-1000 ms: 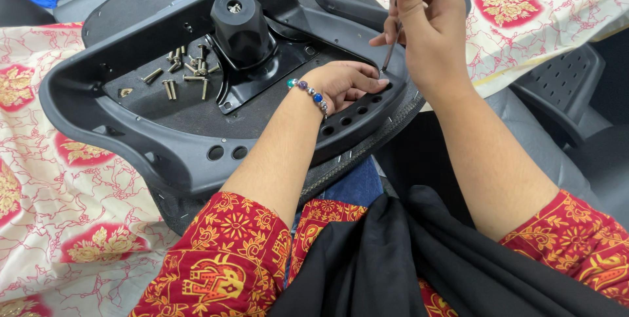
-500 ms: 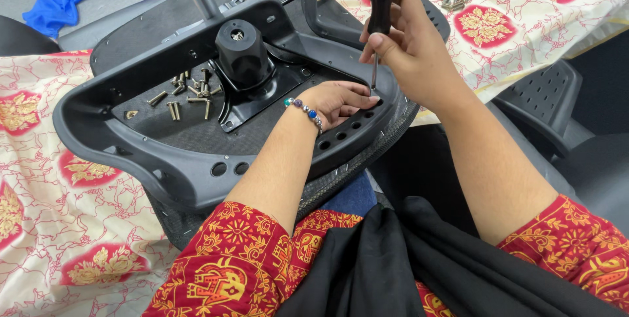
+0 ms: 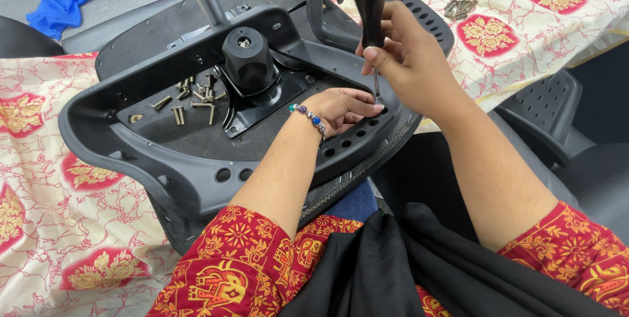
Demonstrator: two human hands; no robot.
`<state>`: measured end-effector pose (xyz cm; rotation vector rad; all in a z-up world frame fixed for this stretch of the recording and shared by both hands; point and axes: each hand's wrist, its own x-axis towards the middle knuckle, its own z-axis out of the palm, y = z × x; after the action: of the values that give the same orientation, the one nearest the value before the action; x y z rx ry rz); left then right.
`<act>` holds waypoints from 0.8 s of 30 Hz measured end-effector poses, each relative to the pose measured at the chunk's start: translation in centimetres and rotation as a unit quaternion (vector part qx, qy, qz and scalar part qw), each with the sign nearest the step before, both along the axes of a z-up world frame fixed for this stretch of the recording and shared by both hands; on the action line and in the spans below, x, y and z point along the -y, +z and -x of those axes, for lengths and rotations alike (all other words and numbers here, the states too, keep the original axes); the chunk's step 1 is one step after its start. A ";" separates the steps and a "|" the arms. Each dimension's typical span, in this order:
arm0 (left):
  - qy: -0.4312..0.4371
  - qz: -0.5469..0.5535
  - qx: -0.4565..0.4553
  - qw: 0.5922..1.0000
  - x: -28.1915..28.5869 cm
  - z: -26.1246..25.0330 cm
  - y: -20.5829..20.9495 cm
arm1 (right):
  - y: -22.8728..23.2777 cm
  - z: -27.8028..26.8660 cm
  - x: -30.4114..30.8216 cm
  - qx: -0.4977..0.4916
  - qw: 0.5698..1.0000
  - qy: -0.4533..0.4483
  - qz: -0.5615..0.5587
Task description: The person uses a screwdriver to fasten screws into the base of an office chair, securing the plastic frame to the seat. They repeatedly insert and tighten screws at multiple locations around the base while the chair remains upside down.
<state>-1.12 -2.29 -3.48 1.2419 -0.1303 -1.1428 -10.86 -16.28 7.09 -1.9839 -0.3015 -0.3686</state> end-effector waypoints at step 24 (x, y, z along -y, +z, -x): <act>-0.008 -0.045 0.041 0.998 0.5 -0.3 -0.9 | -1.9 -1.5 1.8 -0.078 0.939 0.208 -0.263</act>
<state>-0.83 -2.80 -4.40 1.3700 -0.1522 -1.1229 -9.37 -18.06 5.19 -1.3680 -0.4580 -0.0095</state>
